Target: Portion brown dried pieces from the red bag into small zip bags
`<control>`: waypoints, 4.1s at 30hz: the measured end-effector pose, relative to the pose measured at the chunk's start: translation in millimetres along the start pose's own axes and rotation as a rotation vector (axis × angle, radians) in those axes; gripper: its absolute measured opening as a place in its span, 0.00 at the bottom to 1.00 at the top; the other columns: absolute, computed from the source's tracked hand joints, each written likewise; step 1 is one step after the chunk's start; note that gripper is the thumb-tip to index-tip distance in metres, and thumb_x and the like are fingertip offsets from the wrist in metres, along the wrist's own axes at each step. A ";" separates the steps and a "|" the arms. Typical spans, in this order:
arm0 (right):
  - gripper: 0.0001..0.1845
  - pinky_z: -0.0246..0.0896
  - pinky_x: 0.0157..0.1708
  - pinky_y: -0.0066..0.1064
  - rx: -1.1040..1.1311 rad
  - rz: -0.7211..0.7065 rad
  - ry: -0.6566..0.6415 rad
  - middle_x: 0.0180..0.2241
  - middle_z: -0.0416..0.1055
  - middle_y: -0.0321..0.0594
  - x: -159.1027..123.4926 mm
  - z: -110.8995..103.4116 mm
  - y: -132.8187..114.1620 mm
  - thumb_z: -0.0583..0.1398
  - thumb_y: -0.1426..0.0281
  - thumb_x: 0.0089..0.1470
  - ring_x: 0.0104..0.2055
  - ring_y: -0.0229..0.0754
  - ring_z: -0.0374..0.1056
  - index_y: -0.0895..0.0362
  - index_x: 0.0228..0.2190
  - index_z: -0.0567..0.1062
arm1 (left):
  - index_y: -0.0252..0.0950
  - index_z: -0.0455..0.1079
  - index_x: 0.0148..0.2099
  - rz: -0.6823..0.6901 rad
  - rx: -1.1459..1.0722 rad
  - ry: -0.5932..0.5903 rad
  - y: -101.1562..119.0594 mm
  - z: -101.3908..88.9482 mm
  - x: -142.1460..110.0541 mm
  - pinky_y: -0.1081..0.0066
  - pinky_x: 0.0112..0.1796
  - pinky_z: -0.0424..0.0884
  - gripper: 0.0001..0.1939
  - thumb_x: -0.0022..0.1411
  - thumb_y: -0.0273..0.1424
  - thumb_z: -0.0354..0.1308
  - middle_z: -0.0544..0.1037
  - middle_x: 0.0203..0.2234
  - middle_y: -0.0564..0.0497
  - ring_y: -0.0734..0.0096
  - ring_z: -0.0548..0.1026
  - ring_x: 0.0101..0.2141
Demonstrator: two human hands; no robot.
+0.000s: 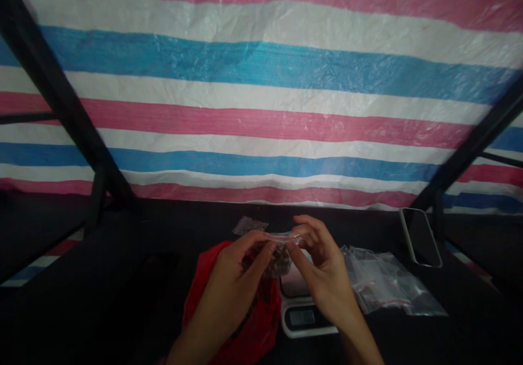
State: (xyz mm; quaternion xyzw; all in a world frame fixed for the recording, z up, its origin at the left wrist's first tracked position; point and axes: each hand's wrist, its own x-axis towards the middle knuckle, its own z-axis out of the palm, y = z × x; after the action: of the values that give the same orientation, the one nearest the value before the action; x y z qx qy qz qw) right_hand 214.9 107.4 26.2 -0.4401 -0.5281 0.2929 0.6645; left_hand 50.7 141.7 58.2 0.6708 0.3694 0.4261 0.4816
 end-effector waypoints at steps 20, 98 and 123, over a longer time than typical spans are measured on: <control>0.14 0.64 0.41 0.29 0.065 -0.047 -0.102 0.34 0.72 0.31 16.5 27.0 -15.6 0.64 0.73 0.60 0.38 0.39 0.70 0.48 0.47 0.76 | 0.41 0.80 0.39 -0.026 -0.118 0.056 -6.2 -15.0 0.0 0.74 0.37 0.77 0.10 0.67 0.41 0.63 0.86 0.35 0.52 0.67 0.84 0.36; 0.28 0.69 0.43 0.30 -0.054 0.294 -0.375 0.42 0.78 0.35 4.1 -18.1 -15.1 0.67 0.66 0.61 0.41 0.37 0.74 0.46 0.61 0.70 | 0.37 0.77 0.35 -0.233 -0.141 0.133 -15.5 -5.3 -18.5 0.70 0.32 0.72 0.13 0.60 0.43 0.63 0.80 0.26 0.53 0.66 0.77 0.29; 0.19 0.63 0.26 0.25 -0.115 0.224 -0.281 0.24 0.72 0.27 5.7 38.9 -34.7 0.64 0.71 0.53 0.26 0.36 0.71 0.54 0.48 0.76 | 0.45 0.69 0.64 0.271 0.649 -0.058 -18.7 -43.0 -26.9 0.46 0.63 0.69 0.37 0.55 0.28 0.76 0.79 0.59 0.46 0.49 0.74 0.61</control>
State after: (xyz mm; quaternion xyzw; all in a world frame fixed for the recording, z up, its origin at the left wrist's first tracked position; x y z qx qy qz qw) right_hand 176.5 107.8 61.9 -0.4880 -0.5793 0.3929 0.5214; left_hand -0.5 136.5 41.8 0.8437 0.3792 0.3273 0.1929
